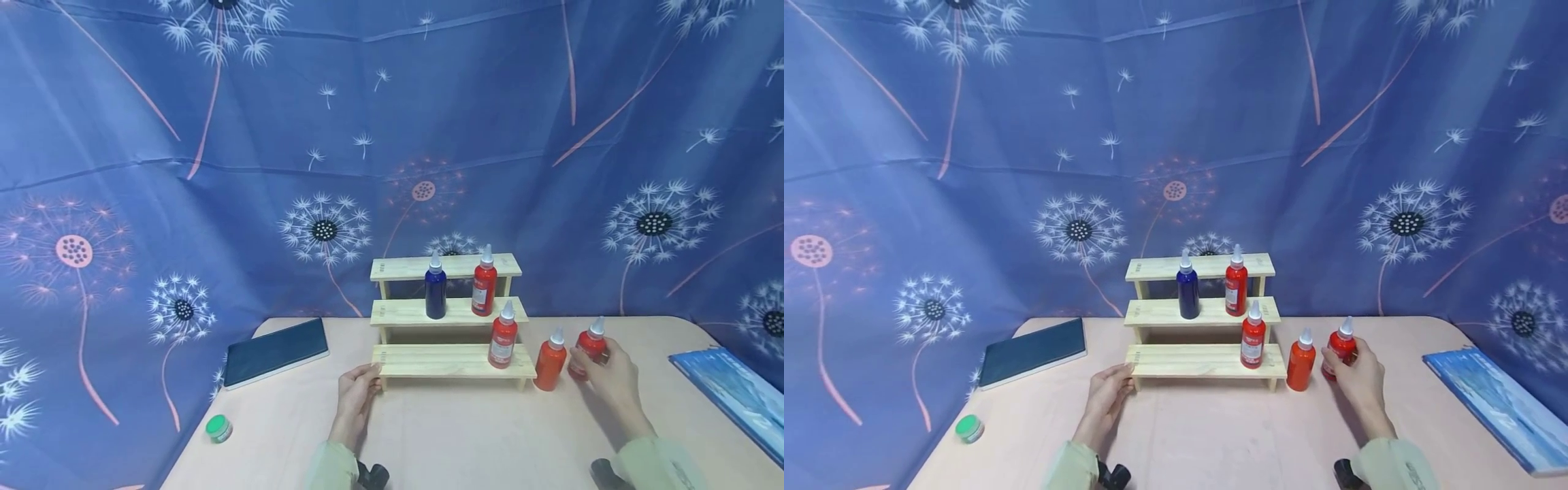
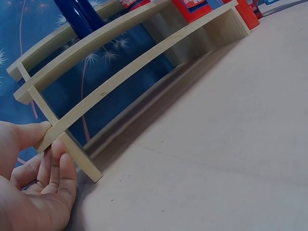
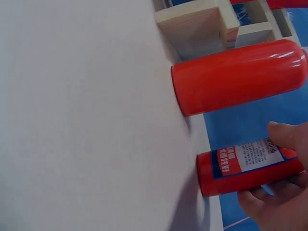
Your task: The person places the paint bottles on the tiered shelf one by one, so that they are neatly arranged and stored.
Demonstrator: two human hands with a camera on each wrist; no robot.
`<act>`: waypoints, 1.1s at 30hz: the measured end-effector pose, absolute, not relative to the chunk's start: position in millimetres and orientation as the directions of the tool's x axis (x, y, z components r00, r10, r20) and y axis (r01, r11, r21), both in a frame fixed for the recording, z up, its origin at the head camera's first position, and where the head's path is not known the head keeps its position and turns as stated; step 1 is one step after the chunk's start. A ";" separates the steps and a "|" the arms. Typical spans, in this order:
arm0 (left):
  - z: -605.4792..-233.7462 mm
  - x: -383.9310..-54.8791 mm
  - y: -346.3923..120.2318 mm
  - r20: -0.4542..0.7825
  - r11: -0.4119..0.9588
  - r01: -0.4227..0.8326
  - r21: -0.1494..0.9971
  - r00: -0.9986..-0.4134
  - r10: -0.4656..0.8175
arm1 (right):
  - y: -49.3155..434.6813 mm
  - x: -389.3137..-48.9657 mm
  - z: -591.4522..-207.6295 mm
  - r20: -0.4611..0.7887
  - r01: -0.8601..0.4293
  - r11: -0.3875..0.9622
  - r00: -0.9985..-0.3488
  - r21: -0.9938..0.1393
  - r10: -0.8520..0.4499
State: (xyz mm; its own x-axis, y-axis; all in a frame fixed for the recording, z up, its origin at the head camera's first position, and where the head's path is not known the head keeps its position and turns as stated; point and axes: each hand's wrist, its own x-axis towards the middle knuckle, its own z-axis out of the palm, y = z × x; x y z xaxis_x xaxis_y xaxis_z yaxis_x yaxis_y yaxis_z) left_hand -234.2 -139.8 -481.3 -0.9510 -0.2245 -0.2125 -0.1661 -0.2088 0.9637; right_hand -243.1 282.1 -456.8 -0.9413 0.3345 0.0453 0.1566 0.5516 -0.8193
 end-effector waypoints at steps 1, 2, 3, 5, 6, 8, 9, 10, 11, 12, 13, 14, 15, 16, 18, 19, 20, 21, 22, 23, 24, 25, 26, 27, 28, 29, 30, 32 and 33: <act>-481.4 -234.2 -139.3 -0.219 -0.210 -0.173 0.962 -0.950 -0.223 | 282.5 -240.8 -456.3 0.042 0.158 0.553 -0.943 -0.818 0.332; -481.7 -234.1 -139.2 -0.216 -0.209 -0.170 0.963 -0.951 -0.222 | 282.6 -238.6 -455.6 0.036 0.161 0.553 -0.944 -0.818 0.329; -481.9 -234.0 -139.2 -0.215 -0.210 -0.168 0.963 -0.951 -0.222 | 282.5 -236.4 -454.7 0.027 0.168 0.548 -0.944 -0.819 0.330; -481.9 -233.4 -139.4 -0.211 -0.213 -0.164 0.963 -0.952 -0.222 | 282.2 -231.9 -452.8 0.013 0.182 0.545 -0.943 -0.818 0.333; -481.7 -233.0 -139.7 -0.210 -0.214 -0.163 0.963 -0.952 -0.221 | 282.0 -229.7 -451.8 0.004 0.190 0.541 -0.942 -0.820 0.336; -481.5 -232.3 -140.5 -0.204 -0.216 -0.156 0.964 -0.954 -0.221 | 281.5 -224.8 -449.3 -0.008 0.203 0.537 -0.939 -0.819 0.344; -481.3 -232.0 -141.0 -0.205 -0.218 -0.156 0.963 -0.954 -0.221 | 281.1 -222.1 -447.6 -0.014 0.210 0.534 -0.938 -0.819 0.348; -481.4 -231.5 -141.6 -0.203 -0.220 -0.155 0.963 -0.954 -0.219 | 280.8 -219.4 -445.5 -0.026 0.220 0.528 -0.937 -0.820 0.349; -481.6 -231.2 -142.0 -0.203 -0.220 -0.155 0.963 -0.954 -0.219 | 280.3 -216.6 -443.1 -0.037 0.229 0.525 -0.936 -0.820 0.351; -481.5 -231.0 -142.6 -0.202 -0.220 -0.154 0.963 -0.955 -0.218 | 279.7 -213.4 -441.0 -0.042 0.235 0.526 -0.935 -0.817 0.352; -481.7 -230.9 -143.1 -0.201 -0.222 -0.152 0.963 -0.955 -0.217 | 279.0 -210.4 -438.5 -0.052 0.243 0.527 -0.935 -0.814 0.351; -481.6 -230.8 -143.5 -0.201 -0.223 -0.152 0.963 -0.955 -0.216 | 278.2 -206.9 -436.1 -0.065 0.250 0.524 -0.936 -0.814 0.346; -481.9 -230.8 -144.0 -0.199 -0.226 -0.149 0.963 -0.956 -0.216 | 276.8 -203.2 -433.4 -0.083 0.261 0.524 -0.937 -0.811 0.338; -482.2 -231.0 -144.4 -0.196 -0.228 -0.145 0.963 -0.956 -0.217 | 275.2 -199.6 -430.9 -0.095 0.266 0.528 -0.940 -0.806 0.328; -482.1 -231.2 -144.9 -0.191 -0.230 -0.139 0.963 -0.956 -0.222 | 271.2 -192.1 -426.7 -0.100 0.257 0.540 -0.948 -0.801 0.302; -482.1 -231.4 -144.9 -0.191 -0.228 -0.139 0.964 -0.956 -0.223 | 268.9 -188.8 -424.7 -0.103 0.253 0.548 -0.952 -0.798 0.289; -481.8 -231.4 -144.7 -0.191 -0.226 -0.140 0.964 -0.956 -0.224 | 266.2 -185.4 -422.8 -0.104 0.247 0.551 -0.955 -0.797 0.278; -481.9 -231.7 -144.7 -0.190 -0.223 -0.140 0.965 -0.956 -0.224 | 263.4 -182.7 -421.1 -0.100 0.239 0.560 -0.958 -0.793 0.268; -481.8 -231.7 -144.5 -0.191 -0.221 -0.141 0.965 -0.956 -0.223 | 260.8 -180.1 -419.7 -0.093 0.229 0.565 -0.961 -0.793 0.260; -481.3 -231.7 -144.1 -0.193 -0.218 -0.145 0.965 -0.956 -0.223 | 258.0 -177.5 -418.9 -0.080 0.215 0.572 -0.965 -0.792 0.252; -481.2 -231.7 -143.6 -0.198 -0.217 -0.149 0.965 -0.955 -0.223 | 255.2 -175.2 -418.0 -0.076 0.207 0.574 -0.967 -0.792 0.244; -481.1 -231.7 -143.3 -0.200 -0.218 -0.151 0.964 -0.954 -0.223 | 252.2 -172.9 -417.6 -0.063 0.194 0.582 -0.969 -0.790 0.237; -481.0 -231.7 -142.9 -0.202 -0.220 -0.153 0.963 -0.954 -0.223 | 249.1 -170.7 -417.3 -0.047 0.177 0.586 -0.972 -0.791 0.230; -481.1 -231.7 -142.5 -0.204 -0.223 -0.154 0.963 -0.953 -0.224 | 246.3 -168.7 -417.5 -0.028 0.157 0.591 -0.975 -0.791 0.221; -481.0 -231.5 -142.0 -0.206 -0.225 -0.155 0.962 -0.953 -0.224 | 243.2 -166.5 -417.5 -0.013 0.140 0.592 -0.977 -0.794 0.214; -481.0 -231.4 -141.5 -0.209 -0.225 -0.159 0.961 -0.952 -0.223 | 240.4 -164.8 -417.5 0.002 0.123 0.594 -0.979 -0.795 0.205; -481.5 -231.3 -141.0 -0.209 -0.226 -0.158 0.961 -0.953 -0.221 | 237.7 -163.1 -417.4 0.014 0.109 0.592 -0.980 -0.798 0.200; -481.9 -230.7 -139.8 -0.205 -0.226 -0.156 0.961 -0.955 -0.214 | 232.7 -160.3 -417.3 0.052 0.073 0.595 -0.981 -0.800 0.190; -482.0 -230.3 -139.2 -0.204 -0.227 -0.155 0.961 -0.956 -0.211 | 230.6 -159.6 -416.9 0.056 0.065 0.593 -0.981 -0.802 0.183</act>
